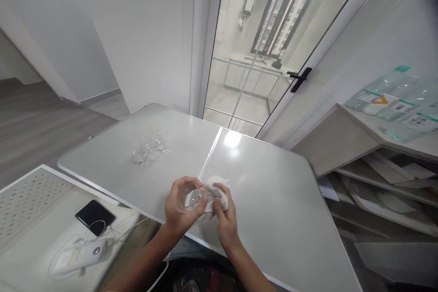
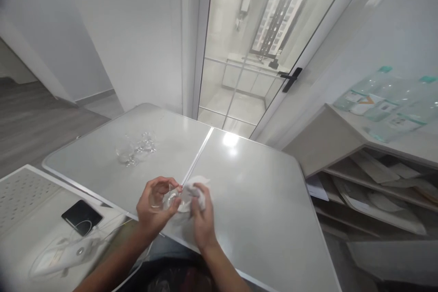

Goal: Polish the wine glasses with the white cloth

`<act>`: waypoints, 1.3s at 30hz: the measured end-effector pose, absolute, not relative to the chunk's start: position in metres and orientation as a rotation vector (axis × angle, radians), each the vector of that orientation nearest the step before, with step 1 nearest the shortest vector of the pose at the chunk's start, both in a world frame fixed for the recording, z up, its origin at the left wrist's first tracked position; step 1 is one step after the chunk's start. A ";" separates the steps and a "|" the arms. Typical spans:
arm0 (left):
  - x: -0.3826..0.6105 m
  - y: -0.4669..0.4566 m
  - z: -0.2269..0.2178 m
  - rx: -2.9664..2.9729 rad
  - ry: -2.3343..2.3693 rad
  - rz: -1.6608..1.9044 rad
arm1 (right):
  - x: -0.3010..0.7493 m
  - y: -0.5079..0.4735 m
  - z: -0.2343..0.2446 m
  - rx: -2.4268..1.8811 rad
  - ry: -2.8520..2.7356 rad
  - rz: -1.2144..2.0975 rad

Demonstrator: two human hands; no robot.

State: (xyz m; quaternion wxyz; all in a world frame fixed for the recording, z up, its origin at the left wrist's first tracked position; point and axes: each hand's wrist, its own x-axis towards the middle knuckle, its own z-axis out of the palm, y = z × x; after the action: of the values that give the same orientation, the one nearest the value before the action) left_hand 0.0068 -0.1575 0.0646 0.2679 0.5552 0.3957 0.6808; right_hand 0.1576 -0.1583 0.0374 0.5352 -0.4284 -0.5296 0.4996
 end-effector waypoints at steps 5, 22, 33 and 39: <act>0.000 -0.156 0.064 1.683 0.765 1.990 | 0.161 -0.162 0.059 -0.830 -0.714 1.788; -0.001 -0.166 0.038 1.801 0.832 1.700 | 0.139 -0.167 0.027 -0.975 -0.855 1.637; 0.005 -0.171 0.030 2.063 0.856 1.683 | 0.151 -0.160 0.018 -1.216 -1.082 1.358; 0.008 -0.157 0.035 1.468 1.257 1.763 | 0.189 -0.152 0.015 -1.406 -1.393 0.770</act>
State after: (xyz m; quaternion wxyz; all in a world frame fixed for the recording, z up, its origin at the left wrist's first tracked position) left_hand 0.0080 -0.1573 0.0350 0.2599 0.5418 0.4641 0.6508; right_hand 0.1895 -0.1518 0.0148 0.4873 -0.5782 -0.5727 0.3167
